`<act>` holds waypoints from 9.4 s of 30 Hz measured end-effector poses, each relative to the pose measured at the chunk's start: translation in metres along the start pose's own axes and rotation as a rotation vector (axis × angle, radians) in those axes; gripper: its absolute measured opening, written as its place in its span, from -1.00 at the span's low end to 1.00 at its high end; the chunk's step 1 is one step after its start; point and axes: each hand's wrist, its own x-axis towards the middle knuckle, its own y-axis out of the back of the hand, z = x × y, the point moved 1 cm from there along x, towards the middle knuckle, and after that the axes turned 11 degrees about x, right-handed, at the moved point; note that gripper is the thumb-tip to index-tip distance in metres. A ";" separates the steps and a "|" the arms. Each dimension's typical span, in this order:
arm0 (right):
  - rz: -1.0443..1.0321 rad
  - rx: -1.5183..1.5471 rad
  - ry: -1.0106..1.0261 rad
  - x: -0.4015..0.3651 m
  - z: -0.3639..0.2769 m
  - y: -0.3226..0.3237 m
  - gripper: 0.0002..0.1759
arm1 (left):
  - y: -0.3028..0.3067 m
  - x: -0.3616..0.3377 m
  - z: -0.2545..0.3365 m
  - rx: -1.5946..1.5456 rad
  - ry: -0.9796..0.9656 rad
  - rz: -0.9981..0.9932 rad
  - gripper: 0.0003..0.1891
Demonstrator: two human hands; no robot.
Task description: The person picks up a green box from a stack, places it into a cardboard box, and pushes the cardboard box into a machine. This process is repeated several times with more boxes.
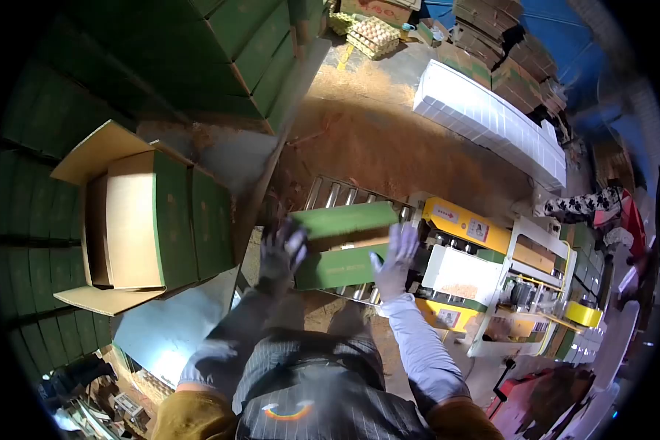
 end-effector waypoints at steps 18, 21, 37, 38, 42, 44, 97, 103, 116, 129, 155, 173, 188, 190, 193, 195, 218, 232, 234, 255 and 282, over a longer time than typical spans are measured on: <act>-0.417 0.658 1.015 0.063 -0.339 0.037 -0.48 | 0.017 0.030 -0.028 -1.959 0.495 0.264 -0.42; -0.352 0.453 1.067 0.068 -0.324 0.052 -0.68 | 0.051 0.029 -0.040 -1.886 0.583 0.413 -0.44; -0.852 0.718 0.132 -0.080 0.067 0.017 -0.21 | 0.004 -0.005 0.010 -0.378 -0.042 -0.533 -0.76; -0.779 0.773 0.050 -0.084 0.060 0.015 -0.15 | 0.008 0.002 0.014 -0.302 -0.183 -0.572 -0.75; -0.088 0.975 -0.556 -0.032 0.051 -0.010 0.05 | 0.041 0.080 0.026 -0.057 -0.407 -0.001 -0.62; -0.006 0.903 -0.709 -0.017 0.051 -0.031 0.18 | 0.033 0.084 0.020 -0.229 0.063 0.093 -0.56; -0.398 0.102 0.373 -0.011 0.025 -0.013 -0.16 | -0.035 -0.037 0.002 -0.387 0.266 -0.133 -0.28; -0.094 0.130 0.145 -0.014 -0.002 0.029 -0.38 | -0.072 0.020 0.124 -1.050 0.212 -0.563 -0.41; -0.568 0.373 1.092 0.020 -0.176 -0.061 -0.24 | -0.029 -0.158 0.004 -1.159 0.365 -1.068 -0.58; -0.941 0.823 0.004 -0.067 0.048 0.024 -0.28 | -0.009 -0.002 0.015 -0.467 -0.266 -0.591 -0.80; -0.355 0.970 -0.083 0.145 -0.057 -0.009 -0.51 | 0.024 0.076 0.063 -1.277 0.454 -0.578 -0.35; -0.287 1.853 -0.169 0.350 -0.143 -0.151 -0.29 | 0.116 0.224 -0.139 -0.817 0.667 0.809 -0.25; -0.481 1.559 -0.030 0.226 -0.133 -0.128 -0.49 | 0.077 0.072 -0.062 -0.632 0.632 0.981 -0.34; -0.432 1.454 0.039 0.263 -0.134 -0.122 -0.45 | 0.101 0.067 -0.046 -0.347 0.689 0.900 -0.32; -0.215 1.315 0.374 0.282 -0.223 0.063 -0.32 | 0.207 0.049 -0.016 -0.388 0.742 0.736 -0.39; -0.024 1.334 0.788 0.264 -0.333 0.239 -0.22 | 0.279 0.042 -0.006 -0.332 0.456 0.873 -0.38; -0.447 1.691 -0.110 0.110 -0.109 0.391 -0.22 | 0.303 0.202 0.079 -2.197 0.210 -0.206 -0.28; -0.543 0.974 0.038 -0.084 0.071 0.009 -0.42 | -0.009 0.033 0.022 -0.342 -0.334 -0.272 -0.69; -0.297 1.498 -0.277 -0.063 0.059 0.012 -0.38 | -0.026 0.042 0.022 -0.254 -0.390 -0.420 -0.69; -0.387 0.157 -0.146 0.022 0.059 -0.015 -0.14 | -0.006 0.068 0.061 0.108 -0.193 -0.109 -0.03; 0.011 0.632 0.646 0.162 -0.164 0.167 -0.14 | 0.031 0.114 0.140 -1.613 0.156 -0.478 -0.47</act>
